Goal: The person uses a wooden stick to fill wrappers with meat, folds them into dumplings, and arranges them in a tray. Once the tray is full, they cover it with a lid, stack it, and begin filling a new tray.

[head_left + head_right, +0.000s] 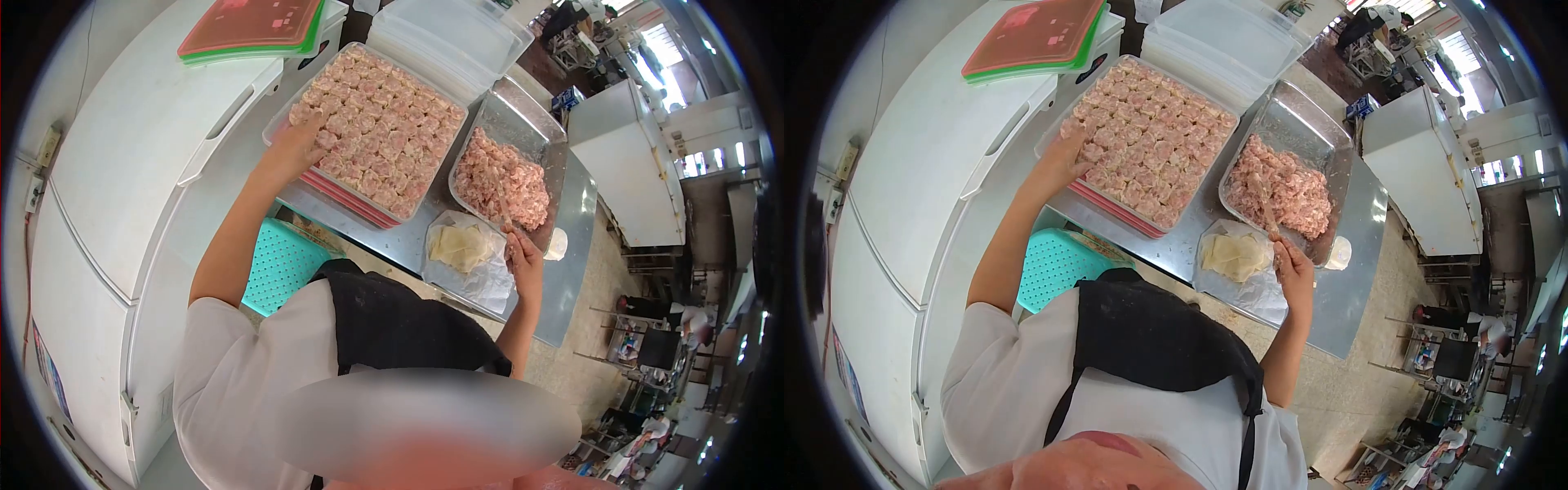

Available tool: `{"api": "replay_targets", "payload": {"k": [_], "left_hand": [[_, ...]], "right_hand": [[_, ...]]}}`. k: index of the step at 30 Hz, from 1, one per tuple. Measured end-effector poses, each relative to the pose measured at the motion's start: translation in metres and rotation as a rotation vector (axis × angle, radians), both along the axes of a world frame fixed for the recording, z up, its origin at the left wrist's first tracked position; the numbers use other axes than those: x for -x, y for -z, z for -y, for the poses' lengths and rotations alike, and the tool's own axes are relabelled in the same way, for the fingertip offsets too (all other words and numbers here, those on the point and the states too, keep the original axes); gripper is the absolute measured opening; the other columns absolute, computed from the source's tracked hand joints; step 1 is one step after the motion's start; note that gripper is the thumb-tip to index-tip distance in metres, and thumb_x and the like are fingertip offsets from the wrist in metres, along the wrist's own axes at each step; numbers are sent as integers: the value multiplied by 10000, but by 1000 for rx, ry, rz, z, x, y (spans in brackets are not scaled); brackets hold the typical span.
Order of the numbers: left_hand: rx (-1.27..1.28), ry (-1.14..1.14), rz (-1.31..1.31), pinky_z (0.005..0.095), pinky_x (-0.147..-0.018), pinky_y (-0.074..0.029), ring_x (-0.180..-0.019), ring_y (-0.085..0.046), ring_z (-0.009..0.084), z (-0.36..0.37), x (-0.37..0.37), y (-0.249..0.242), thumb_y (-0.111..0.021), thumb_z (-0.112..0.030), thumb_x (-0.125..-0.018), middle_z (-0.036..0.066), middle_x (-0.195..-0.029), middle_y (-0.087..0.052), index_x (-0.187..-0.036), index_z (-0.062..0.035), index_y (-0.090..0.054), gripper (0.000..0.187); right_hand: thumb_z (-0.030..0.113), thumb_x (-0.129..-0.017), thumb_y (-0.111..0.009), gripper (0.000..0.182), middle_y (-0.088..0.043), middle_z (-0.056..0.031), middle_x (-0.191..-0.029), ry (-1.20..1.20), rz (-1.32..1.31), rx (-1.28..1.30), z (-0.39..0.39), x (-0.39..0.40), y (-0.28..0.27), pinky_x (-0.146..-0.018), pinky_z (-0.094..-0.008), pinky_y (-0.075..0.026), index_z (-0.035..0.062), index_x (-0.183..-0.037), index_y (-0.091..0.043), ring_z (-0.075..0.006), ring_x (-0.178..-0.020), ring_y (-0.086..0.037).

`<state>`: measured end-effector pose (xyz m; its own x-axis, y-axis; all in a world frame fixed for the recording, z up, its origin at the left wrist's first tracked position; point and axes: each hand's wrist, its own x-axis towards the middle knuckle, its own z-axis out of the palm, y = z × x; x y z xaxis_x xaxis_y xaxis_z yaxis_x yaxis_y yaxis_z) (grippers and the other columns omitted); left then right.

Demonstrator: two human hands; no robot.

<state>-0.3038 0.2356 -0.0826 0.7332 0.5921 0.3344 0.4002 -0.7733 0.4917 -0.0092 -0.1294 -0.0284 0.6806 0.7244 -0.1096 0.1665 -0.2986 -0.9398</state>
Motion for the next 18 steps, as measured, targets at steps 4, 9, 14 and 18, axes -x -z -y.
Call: {"api": "replay_targets", "payload": {"k": [4, 9, 14, 18], "left_hand": [[51, -106, -21, 454, -875, -467, -1025, -588, 392, 5, -22, 7, -666, -75, -757, 253, -1132, -596, -1360, -81, -386, 664], [235, -45, -90, 395, -955, -447, -1135, -552, 370, 13, -9, -26, -566, -25, -775, 231, -1254, -551, -1406, -108, -379, 664], [550, -224, -63, 418, -885, -467, -1021, -592, 372, 51, -23, -64, -525, 7, -793, 242, -1168, -586, -1327, -132, -498, 553], [-60, -101, 175, 410, -919, -451, -1048, -585, 357, 118, -64, -72, -515, -14, -842, 215, -1130, -604, -1236, -80, -563, 403]], "right_hand": [[203, -957, -587, 252, -445, 95, -627, -13, -15, 44, 5, -3, 4, -464, -168, -274, 24, -1117, -665, 2, -515, -373], [221, -945, -592, 250, -550, -12, -643, -217, 413, 28, 12, -48, 12, -530, -281, -392, 26, -1084, -664, -118, -562, -485], [229, -869, -578, 226, -647, -213, -810, -370, 927, 591, 36, -119, -43, -677, -441, -500, 29, -843, -678, -376, -763, -633], [173, -817, -566, 187, -671, -179, -800, -332, 1169, 840, 15, -153, -40, -658, -458, -514, 49, -778, -701, -348, -761, -663]]}}
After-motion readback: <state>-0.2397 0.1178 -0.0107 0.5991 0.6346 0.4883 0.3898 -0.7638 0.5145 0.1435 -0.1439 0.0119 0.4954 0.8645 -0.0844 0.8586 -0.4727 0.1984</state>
